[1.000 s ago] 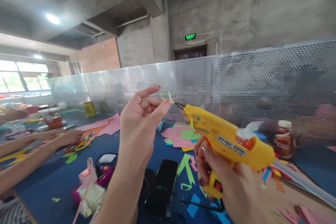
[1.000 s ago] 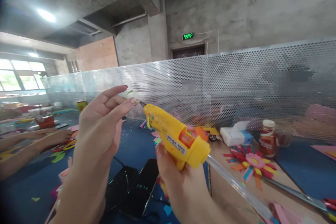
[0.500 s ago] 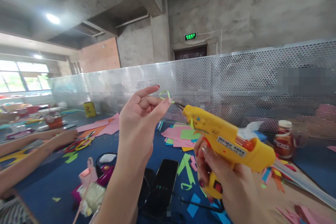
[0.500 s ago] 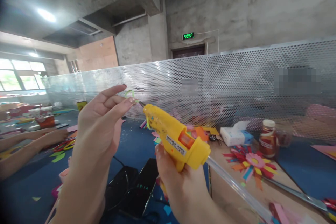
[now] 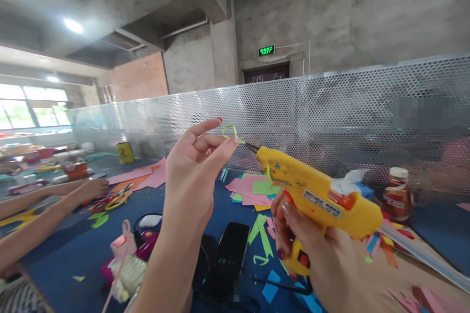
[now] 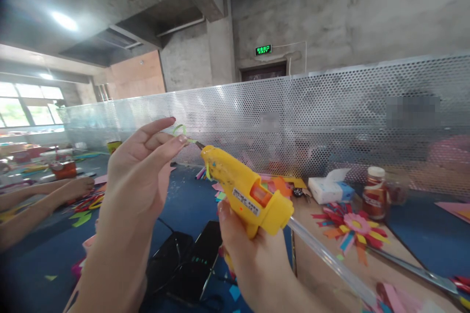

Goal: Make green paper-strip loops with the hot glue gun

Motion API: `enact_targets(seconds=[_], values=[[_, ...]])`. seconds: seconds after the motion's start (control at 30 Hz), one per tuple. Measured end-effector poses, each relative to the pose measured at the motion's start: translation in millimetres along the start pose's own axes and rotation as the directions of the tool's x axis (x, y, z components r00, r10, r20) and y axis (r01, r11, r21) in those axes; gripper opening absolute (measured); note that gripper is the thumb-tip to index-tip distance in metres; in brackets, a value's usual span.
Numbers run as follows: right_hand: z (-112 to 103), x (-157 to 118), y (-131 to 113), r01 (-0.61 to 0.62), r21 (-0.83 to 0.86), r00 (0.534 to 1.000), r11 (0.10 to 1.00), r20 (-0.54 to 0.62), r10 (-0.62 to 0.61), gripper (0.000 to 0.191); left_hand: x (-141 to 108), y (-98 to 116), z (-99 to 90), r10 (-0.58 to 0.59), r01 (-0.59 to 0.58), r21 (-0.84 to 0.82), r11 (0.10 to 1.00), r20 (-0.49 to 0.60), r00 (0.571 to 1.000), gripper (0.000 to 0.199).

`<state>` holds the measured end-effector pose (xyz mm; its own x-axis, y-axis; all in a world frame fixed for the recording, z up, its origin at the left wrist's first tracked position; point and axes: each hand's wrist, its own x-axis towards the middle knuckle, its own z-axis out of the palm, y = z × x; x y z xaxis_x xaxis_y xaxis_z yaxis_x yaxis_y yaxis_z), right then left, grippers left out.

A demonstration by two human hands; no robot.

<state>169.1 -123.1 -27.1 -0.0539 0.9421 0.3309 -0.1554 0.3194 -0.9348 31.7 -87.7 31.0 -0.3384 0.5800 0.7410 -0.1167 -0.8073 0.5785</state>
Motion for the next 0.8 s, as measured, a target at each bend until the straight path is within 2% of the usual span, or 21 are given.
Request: enact_targets(seconds=[0.2, 0.4, 0.57, 0.8], values=[[-0.7, 0.3, 1.9, 0.001, 0.015, 1.0, 1.0, 0.001, -0.001, 0.03, -1.1, 0.6, -1.4, -0.008, 0.008, 0.002, 1.0, 0.008, 1.0, 0.032], [1.4, 0.3, -1.4, 0.031, 0.031, 0.998, 0.999, -0.05, -0.03, 0.029, -0.3, 1.8, -0.2, -0.007, 0.007, -0.021, 1.0, 0.001, 1.0, 0.031], [1.3, -1.0, -3.1, 0.046, 0.029, 0.999, 0.999, -0.016, -0.046, 0.023, -0.1, 2.9, 2.8, -0.015, 0.014, -0.024, 1.0, -0.038, 0.999, 0.03], [0.7, -0.4, -1.7, 0.044, 0.032, 0.999, 0.999, -0.003, -0.044, 0.025, -0.3, -0.2, -2.7, 0.001, -0.001, -0.009, 1.0, 0.006, 1.0, 0.032]])
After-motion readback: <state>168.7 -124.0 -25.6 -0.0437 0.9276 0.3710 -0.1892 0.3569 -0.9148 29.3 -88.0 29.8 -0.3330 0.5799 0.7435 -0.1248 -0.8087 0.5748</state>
